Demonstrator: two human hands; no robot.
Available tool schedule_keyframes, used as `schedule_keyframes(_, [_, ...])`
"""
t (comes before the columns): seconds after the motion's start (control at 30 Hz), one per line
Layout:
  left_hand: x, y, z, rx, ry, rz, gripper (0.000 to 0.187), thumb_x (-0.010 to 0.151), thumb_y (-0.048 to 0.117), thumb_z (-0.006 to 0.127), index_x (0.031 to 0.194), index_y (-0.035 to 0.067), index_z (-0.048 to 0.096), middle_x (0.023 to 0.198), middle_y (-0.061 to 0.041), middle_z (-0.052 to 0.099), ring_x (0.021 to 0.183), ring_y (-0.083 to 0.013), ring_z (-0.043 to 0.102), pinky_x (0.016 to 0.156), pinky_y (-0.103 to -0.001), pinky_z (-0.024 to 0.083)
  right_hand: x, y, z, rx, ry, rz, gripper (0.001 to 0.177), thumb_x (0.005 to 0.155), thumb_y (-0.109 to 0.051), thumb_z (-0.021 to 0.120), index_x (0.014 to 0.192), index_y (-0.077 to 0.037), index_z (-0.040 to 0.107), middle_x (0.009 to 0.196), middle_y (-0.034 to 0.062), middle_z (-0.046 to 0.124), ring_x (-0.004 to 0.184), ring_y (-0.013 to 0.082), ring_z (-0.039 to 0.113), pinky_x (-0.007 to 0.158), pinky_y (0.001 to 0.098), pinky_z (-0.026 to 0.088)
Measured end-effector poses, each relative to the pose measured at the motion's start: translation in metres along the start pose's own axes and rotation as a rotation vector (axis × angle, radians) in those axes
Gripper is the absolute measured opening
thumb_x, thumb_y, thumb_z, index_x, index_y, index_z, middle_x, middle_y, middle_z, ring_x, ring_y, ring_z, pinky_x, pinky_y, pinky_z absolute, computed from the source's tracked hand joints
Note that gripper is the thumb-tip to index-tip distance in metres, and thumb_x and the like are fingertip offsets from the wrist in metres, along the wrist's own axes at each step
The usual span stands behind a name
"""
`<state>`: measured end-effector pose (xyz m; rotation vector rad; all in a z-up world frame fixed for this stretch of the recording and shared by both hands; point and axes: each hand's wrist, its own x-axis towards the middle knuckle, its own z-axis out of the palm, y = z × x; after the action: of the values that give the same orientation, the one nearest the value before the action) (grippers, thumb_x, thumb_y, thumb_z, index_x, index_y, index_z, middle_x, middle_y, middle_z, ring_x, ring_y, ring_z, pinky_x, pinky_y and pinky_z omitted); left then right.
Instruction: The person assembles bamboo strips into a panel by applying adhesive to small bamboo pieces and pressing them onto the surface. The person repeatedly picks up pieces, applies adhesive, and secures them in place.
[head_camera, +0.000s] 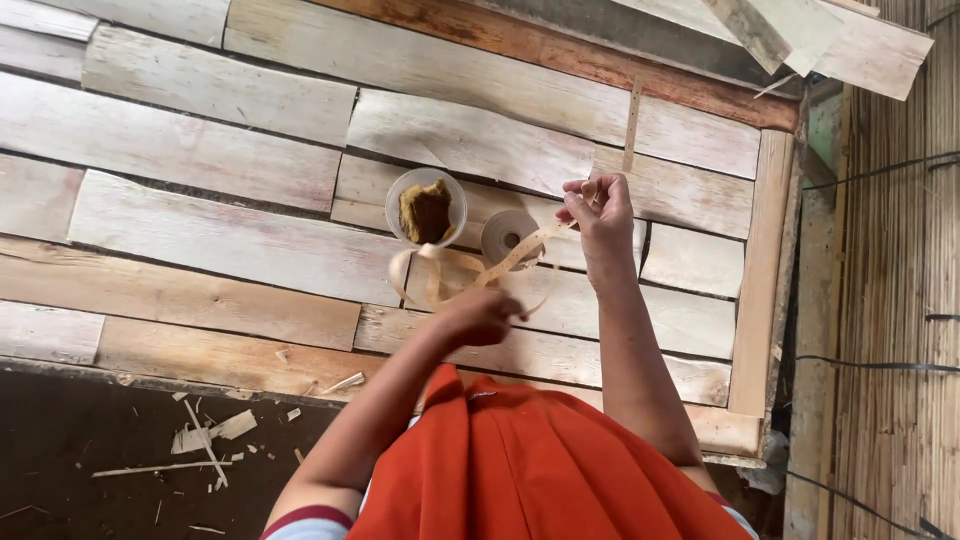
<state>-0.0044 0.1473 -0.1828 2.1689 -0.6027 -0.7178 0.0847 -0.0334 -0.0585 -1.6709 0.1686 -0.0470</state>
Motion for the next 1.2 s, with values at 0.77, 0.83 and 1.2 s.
schedule_keyframes(0.77, [-0.122, -0.009, -0.156, -1.160, 0.142, 0.017, 0.023, 0.095, 0.025, 0.073, 0.087, 0.003, 0.071, 0.060, -0.008, 0.064, 0.048, -0.0132, 0.062, 0.051, -0.027, 0.056, 0.017, -0.041, 0.095, 0.374, -0.189, -0.093, 0.018, 0.104, -0.016, 0.058, 0.119, -0.016, 0.046, 0.128, 0.0082, 0.060, 0.114, 0.0230, 0.067, 0.092, 0.0342, 0.061])
schedule_keyframes(0.83, [-0.128, -0.039, -0.155, -1.130, 0.148, -0.047, 0.021, 0.097, 0.025, 0.070, 0.089, 0.005, 0.071, 0.058, -0.010, 0.066, 0.043, -0.0130, 0.061, 0.043, -0.024, 0.052, 0.035, -0.028, 0.090, 0.351, -0.135, -0.096, 0.020, 0.104, -0.020, 0.059, 0.119, -0.019, 0.046, 0.129, 0.0053, 0.060, 0.114, 0.0195, 0.067, 0.093, 0.0322, 0.061])
schedule_keyframes(1.2, [-0.077, -0.100, -0.139, -0.720, 0.553, -0.420, 0.029, 0.093, 0.035, 0.068, 0.082, 0.010, 0.080, 0.046, -0.008, 0.063, 0.028, -0.0127, 0.049, 0.029, -0.026, 0.039, 0.096, 0.071, 0.047, -0.896, 0.373, -0.685, 0.047, 0.089, -0.013, 0.075, 0.130, -0.003, 0.055, 0.117, 0.0206, 0.057, 0.106, 0.0416, 0.059, 0.091, 0.0520, 0.050])
